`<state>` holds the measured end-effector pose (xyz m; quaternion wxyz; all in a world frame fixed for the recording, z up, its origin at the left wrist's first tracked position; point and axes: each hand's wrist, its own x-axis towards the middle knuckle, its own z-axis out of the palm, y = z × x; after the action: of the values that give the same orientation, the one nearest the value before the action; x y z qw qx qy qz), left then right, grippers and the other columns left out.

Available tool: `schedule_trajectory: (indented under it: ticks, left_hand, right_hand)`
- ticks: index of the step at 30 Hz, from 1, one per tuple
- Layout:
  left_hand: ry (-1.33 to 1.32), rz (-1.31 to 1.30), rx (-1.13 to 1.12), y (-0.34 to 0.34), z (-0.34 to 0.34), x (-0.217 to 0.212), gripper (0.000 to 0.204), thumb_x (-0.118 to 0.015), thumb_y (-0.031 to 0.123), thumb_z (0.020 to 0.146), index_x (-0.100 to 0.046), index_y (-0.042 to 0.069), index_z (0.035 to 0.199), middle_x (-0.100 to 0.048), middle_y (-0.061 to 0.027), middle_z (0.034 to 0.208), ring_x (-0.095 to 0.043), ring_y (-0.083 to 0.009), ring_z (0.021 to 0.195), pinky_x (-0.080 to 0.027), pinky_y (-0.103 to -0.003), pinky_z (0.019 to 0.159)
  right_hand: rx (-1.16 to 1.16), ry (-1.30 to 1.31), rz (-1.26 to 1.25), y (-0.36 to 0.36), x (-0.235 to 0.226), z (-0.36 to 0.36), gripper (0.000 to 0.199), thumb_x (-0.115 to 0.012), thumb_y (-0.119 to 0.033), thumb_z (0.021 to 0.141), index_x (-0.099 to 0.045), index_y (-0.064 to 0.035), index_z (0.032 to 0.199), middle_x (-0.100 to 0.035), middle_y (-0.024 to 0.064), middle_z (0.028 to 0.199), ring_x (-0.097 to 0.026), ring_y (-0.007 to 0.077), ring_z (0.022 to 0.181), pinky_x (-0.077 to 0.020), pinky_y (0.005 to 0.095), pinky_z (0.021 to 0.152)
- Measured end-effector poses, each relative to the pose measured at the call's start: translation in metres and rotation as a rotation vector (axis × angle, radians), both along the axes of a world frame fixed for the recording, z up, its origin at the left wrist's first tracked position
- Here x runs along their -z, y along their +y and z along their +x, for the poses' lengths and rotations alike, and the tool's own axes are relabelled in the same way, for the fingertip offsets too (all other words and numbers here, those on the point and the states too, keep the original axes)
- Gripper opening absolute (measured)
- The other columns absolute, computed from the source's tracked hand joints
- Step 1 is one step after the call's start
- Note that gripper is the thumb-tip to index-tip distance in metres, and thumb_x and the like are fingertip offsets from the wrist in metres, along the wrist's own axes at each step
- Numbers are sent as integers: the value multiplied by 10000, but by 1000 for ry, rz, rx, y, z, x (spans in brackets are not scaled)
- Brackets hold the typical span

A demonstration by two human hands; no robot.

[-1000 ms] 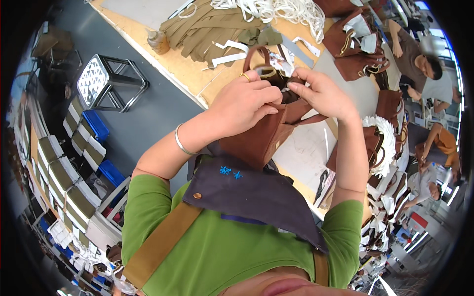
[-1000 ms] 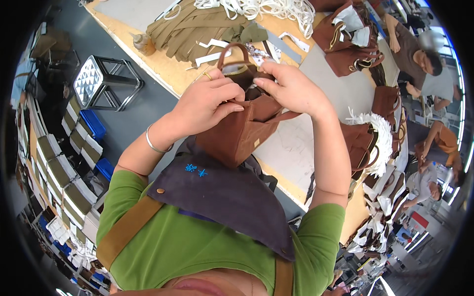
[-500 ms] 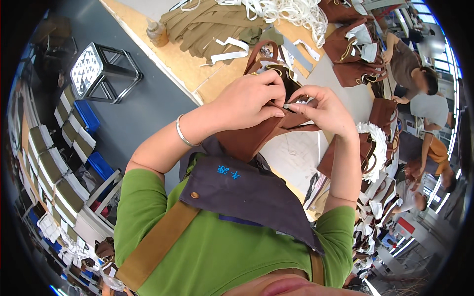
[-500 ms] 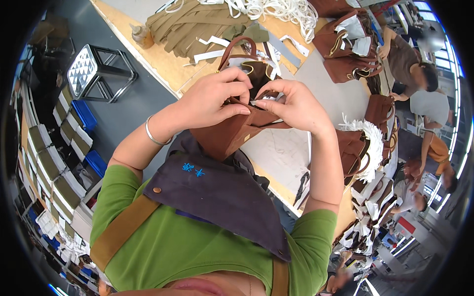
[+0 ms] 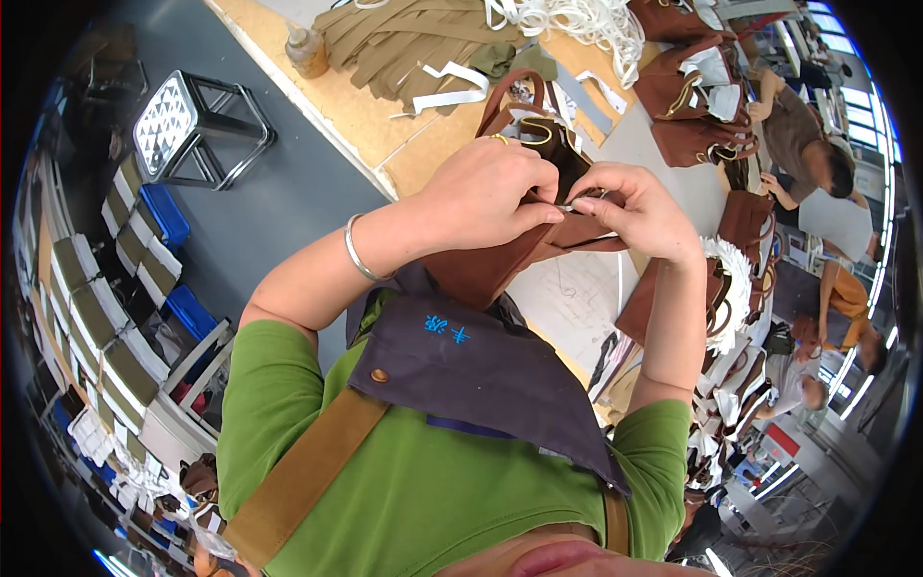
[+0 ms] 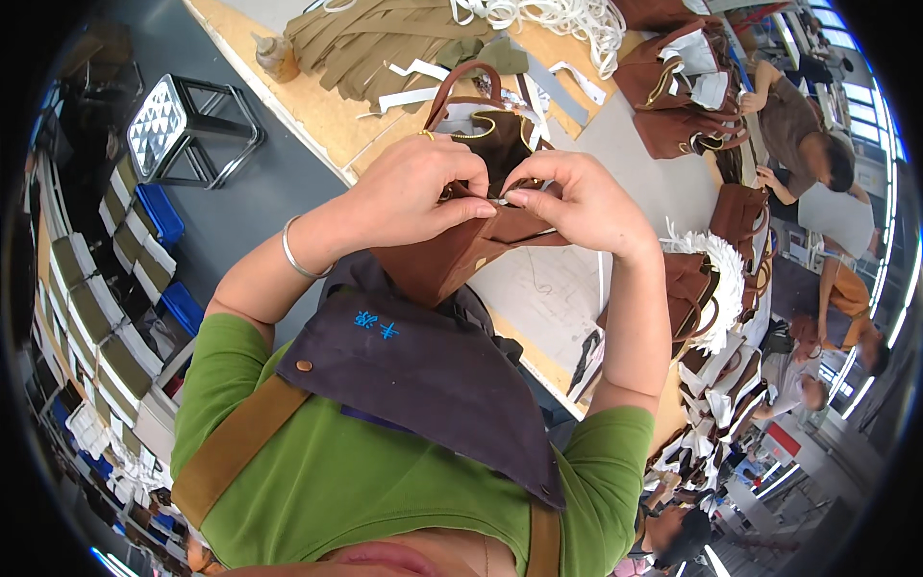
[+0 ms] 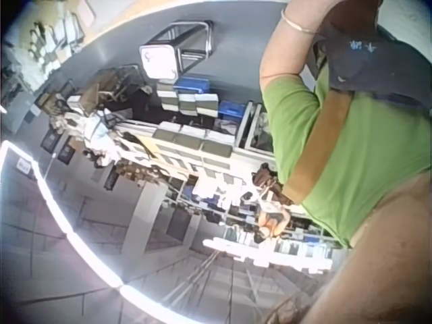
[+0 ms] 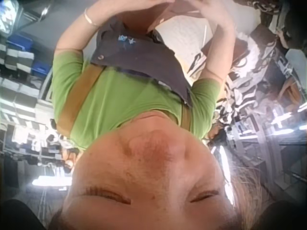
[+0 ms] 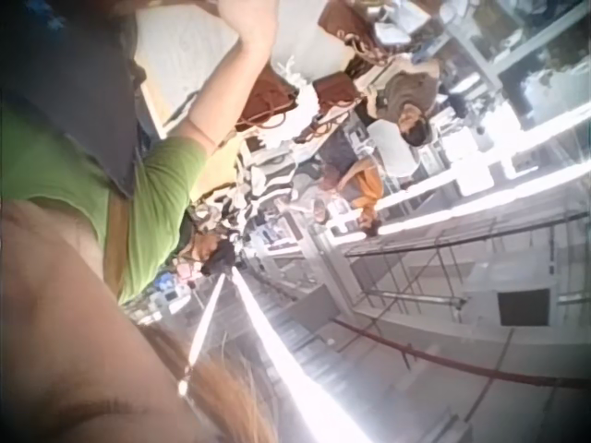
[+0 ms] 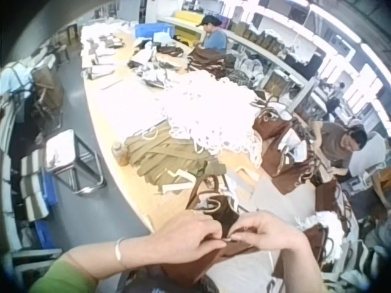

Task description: The person is assembling a small brown leather bag by aligning and pressing the zipper and lining into place.

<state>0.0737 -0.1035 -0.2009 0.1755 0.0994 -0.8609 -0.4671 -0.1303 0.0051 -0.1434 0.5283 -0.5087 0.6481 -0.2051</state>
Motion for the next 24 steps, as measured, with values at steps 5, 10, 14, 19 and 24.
schedule_trajectory:
  ticks: [5, 10, 14, 19, 24]
  left_hand:
    - [16, 45, -50, 4, 1, 2, 194, -753, 208, 798, -632, 59, 769, -633, -83, 711, -610, -291, 711, -472, -392, 679]
    - [41, 75, -82, 5, 3, 4, 176, -743, 187, 783, -628, 59, 750, -629, -82, 692, -607, -290, 682, -471, -391, 668]
    - [38, 89, -87, 6, 4, 4, 166, -742, 170, 771, -624, 57, 743, -628, -82, 696, -606, -288, 683, -469, -388, 663]
    - [85, 99, -96, 6, 6, 6, 161, -749, 154, 764, -622, 57, 741, -624, -77, 721, -606, -284, 722, -465, -384, 678]
    - [62, 106, -100, 7, 6, 9, 161, -746, 151, 769, -620, 55, 739, -621, -75, 721, -601, -284, 728, -462, -386, 685]
  right_hand:
    - [-81, -39, -41, -2, 2, -3, 103, -644, -16, 907, -690, 11, 995, -641, 42, 865, -589, 108, 815, -495, 268, 746]
    - [-56, -81, -6, -5, -1, 0, 97, -641, -12, 909, -692, 13, 988, -637, 37, 855, -584, 105, 808, -492, 265, 738]
    - [-73, -18, -10, -5, -1, 0, 93, -641, -11, 910, -693, 14, 983, -639, 39, 856, -580, 105, 801, -484, 265, 726]
    - [-50, 24, 7, -8, -6, 5, 92, -650, -7, 898, -695, 12, 976, -631, 46, 849, -577, 119, 784, -478, 272, 727]
    - [-89, 55, -4, -10, -8, 6, 92, -656, -10, 893, -697, 14, 971, -621, 51, 845, -572, 126, 785, -471, 275, 726]
